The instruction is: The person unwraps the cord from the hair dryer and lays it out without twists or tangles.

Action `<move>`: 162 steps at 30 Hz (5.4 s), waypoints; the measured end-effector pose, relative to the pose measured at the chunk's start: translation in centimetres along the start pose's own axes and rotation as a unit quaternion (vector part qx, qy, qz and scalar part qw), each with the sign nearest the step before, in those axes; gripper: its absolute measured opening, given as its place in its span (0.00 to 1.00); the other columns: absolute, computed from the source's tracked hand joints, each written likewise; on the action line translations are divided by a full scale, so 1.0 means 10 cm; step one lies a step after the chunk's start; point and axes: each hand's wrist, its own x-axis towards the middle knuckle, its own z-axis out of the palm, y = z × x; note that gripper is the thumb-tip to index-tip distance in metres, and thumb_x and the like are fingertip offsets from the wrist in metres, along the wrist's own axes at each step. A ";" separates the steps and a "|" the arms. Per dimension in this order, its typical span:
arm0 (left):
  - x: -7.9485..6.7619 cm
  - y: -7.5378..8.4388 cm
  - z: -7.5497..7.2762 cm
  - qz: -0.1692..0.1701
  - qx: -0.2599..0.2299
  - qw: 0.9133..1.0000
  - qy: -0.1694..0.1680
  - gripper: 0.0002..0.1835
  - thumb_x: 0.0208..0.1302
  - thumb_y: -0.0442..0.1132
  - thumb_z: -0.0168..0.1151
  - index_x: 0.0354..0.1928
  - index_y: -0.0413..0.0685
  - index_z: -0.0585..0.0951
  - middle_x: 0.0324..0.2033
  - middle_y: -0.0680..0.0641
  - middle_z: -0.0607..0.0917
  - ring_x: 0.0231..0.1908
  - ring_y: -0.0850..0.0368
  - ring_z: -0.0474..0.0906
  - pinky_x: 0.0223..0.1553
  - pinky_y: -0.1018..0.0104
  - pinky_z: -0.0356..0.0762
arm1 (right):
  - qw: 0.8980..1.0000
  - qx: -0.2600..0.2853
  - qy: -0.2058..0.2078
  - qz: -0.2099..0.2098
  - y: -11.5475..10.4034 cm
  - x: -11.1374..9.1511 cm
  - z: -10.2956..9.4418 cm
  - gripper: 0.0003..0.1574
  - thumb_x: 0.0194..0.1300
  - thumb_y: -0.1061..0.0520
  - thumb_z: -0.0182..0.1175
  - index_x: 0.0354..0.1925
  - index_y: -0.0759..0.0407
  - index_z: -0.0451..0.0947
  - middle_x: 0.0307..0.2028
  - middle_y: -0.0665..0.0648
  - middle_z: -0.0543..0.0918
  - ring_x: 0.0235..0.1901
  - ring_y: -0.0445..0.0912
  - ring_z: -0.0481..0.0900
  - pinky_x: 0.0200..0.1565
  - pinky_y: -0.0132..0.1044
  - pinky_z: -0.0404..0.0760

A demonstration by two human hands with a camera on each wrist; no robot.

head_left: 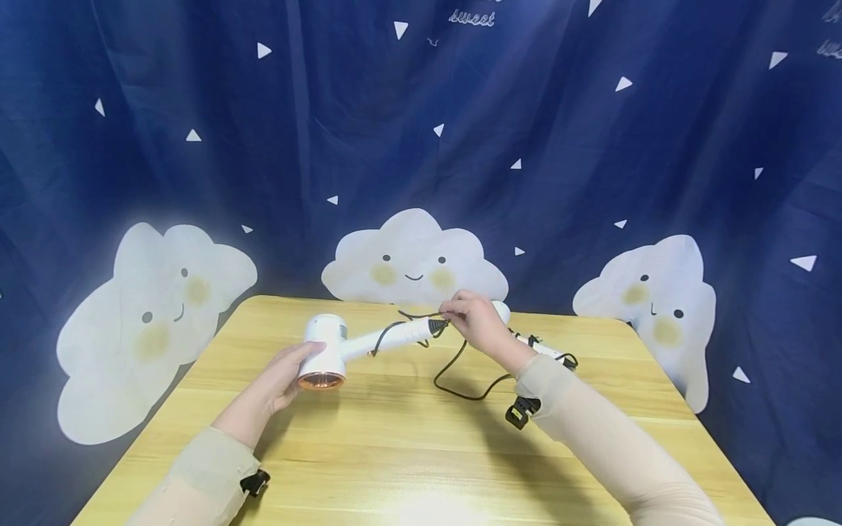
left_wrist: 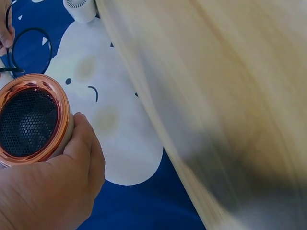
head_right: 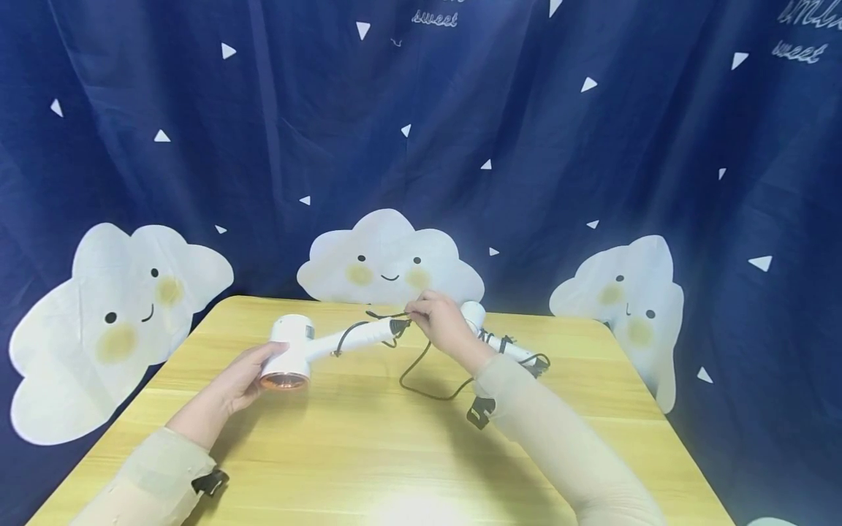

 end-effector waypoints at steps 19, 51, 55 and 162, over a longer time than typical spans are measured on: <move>0.01 0.00 -0.03 -0.004 -0.025 0.999 0.025 0.35 0.74 0.49 0.52 0.68 0.27 0.59 0.40 0.49 0.81 0.39 0.60 0.81 0.45 0.70 0.82 | 0.996 -0.001 -0.051 -0.071 -0.12 -0.23 0.00 0.06 0.60 0.66 0.69 0.37 0.59 0.88 0.29 0.50 0.81 0.27 0.40 0.74 0.30 0.29 0.76; 0.03 -0.06 -0.04 -0.015 0.008 0.999 0.042 0.33 0.72 0.50 0.55 0.63 0.26 0.62 0.39 0.49 0.81 0.38 0.58 0.80 0.42 0.70 0.82 | 0.982 0.067 0.000 -0.174 -0.46 -0.13 -0.49 0.11 0.55 0.70 0.71 0.38 0.60 0.88 0.32 0.49 0.82 0.26 0.39 0.73 0.26 0.28 0.73; 0.02 -0.06 -0.04 -0.016 0.018 0.999 0.042 0.34 0.72 0.50 0.55 0.64 0.26 0.62 0.39 0.48 0.81 0.38 0.58 0.80 0.42 0.70 0.81 | 0.982 0.079 0.021 -0.173 -0.49 -0.10 -0.53 0.12 0.55 0.71 0.71 0.39 0.62 0.88 0.32 0.49 0.82 0.27 0.39 0.73 0.25 0.32 0.73; 0.01 -0.07 -0.13 -0.014 -0.016 0.999 0.027 0.38 0.74 0.50 0.54 0.70 0.27 0.56 0.41 0.50 0.81 0.40 0.60 0.81 0.46 0.70 0.82 | 0.999 0.017 -0.009 -0.031 -0.01 -0.49 -0.95 0.11 0.55 0.71 0.71 0.36 0.59 0.89 0.28 0.45 0.78 0.24 0.36 0.67 0.25 0.27 0.69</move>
